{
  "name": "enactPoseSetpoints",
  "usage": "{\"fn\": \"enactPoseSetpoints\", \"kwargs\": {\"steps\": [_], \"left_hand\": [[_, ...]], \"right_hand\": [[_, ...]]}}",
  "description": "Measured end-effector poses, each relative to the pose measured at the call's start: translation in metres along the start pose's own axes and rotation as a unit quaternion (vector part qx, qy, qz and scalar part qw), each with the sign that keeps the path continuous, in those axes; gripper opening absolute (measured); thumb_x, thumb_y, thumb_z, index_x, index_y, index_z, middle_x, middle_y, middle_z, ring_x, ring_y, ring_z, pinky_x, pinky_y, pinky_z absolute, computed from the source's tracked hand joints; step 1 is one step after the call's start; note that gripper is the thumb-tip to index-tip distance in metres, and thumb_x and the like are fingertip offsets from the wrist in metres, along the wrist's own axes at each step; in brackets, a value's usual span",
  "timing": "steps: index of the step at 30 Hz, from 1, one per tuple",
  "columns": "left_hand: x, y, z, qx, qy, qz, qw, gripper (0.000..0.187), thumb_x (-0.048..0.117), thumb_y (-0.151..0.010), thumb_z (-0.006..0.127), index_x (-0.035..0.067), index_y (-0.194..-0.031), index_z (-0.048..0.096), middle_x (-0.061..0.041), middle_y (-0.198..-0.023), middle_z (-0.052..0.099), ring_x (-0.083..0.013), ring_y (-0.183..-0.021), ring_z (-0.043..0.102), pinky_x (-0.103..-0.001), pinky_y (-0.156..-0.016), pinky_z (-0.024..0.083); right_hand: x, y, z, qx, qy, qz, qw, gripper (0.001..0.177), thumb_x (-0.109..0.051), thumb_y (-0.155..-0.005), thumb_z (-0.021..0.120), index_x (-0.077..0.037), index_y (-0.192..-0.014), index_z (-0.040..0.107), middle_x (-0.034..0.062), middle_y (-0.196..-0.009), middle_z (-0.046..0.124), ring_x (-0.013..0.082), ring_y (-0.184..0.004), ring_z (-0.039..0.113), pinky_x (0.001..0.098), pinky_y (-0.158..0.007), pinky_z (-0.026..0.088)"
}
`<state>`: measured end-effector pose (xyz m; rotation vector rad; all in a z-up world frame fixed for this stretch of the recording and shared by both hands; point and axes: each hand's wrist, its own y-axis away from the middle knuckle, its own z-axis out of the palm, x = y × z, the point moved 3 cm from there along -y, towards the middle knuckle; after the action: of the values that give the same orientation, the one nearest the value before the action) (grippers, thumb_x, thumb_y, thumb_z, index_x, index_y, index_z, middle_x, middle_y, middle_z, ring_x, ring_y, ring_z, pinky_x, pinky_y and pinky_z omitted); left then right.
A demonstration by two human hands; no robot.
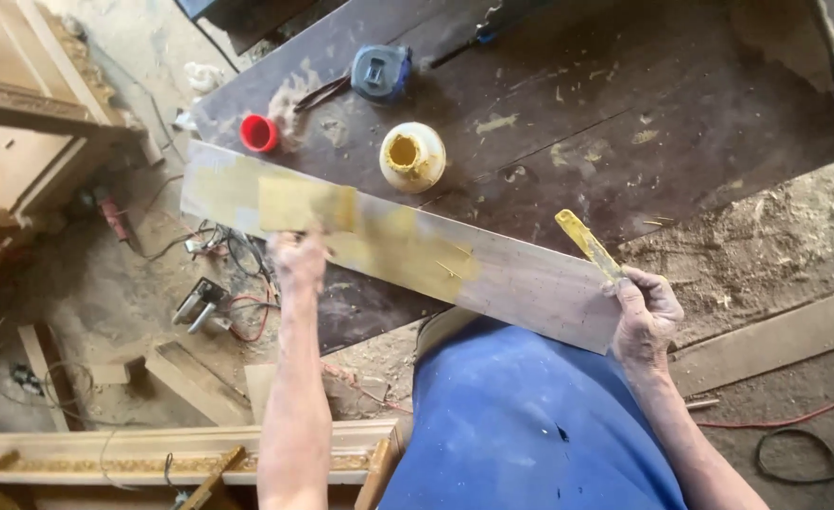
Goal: Applying and smoothing wood filler on a wooden plank using a spreader stick and a block
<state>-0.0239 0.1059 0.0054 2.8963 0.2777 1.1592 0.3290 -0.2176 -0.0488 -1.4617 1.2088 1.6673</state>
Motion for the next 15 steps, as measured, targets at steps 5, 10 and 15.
{"fn": "enactPoseSetpoints", "kwargs": {"steps": [5,10,15], "left_hand": [[-0.097,-0.040,0.048,-0.104,0.213,-0.229,0.944,0.034,0.024,-0.083,0.084,-0.002,-0.084,0.062,-0.016,-0.060,0.065,-0.0207,-0.042,0.065,-0.035,-0.041,0.054],[-0.060,-0.072,-0.004,-0.003,0.138,0.130,0.982,0.021,0.011,-0.092,0.081,-0.003,-0.100,0.069,-0.022,-0.087,0.073,-0.0264,-0.078,0.075,-0.031,-0.057,0.052],[0.005,0.061,0.030,-0.095,0.078,0.195,0.973,0.028,0.024,-0.096,0.072,-0.004,-0.095,0.069,-0.015,-0.074,0.074,-0.0219,-0.061,0.071,-0.034,-0.056,0.056]], "right_hand": [[0.003,0.000,-0.003,-0.006,0.008,-0.005,1.000,0.010,0.005,-0.101,0.067,0.004,-0.111,0.068,0.0169,-0.078,0.066,0.0187,-0.077,0.070,0.0335,-0.077,0.062],[-0.014,0.006,0.009,0.003,0.046,-0.042,0.998,0.011,0.005,-0.100,0.068,0.004,-0.111,0.069,0.0164,-0.078,0.066,0.0130,-0.075,0.063,0.0294,-0.076,0.059],[-0.015,0.005,-0.003,-0.027,0.130,-0.096,0.986,0.014,0.005,-0.103,0.064,0.005,-0.117,0.069,0.0155,-0.090,0.069,0.0173,-0.081,0.066,0.0294,-0.080,0.056]]}}
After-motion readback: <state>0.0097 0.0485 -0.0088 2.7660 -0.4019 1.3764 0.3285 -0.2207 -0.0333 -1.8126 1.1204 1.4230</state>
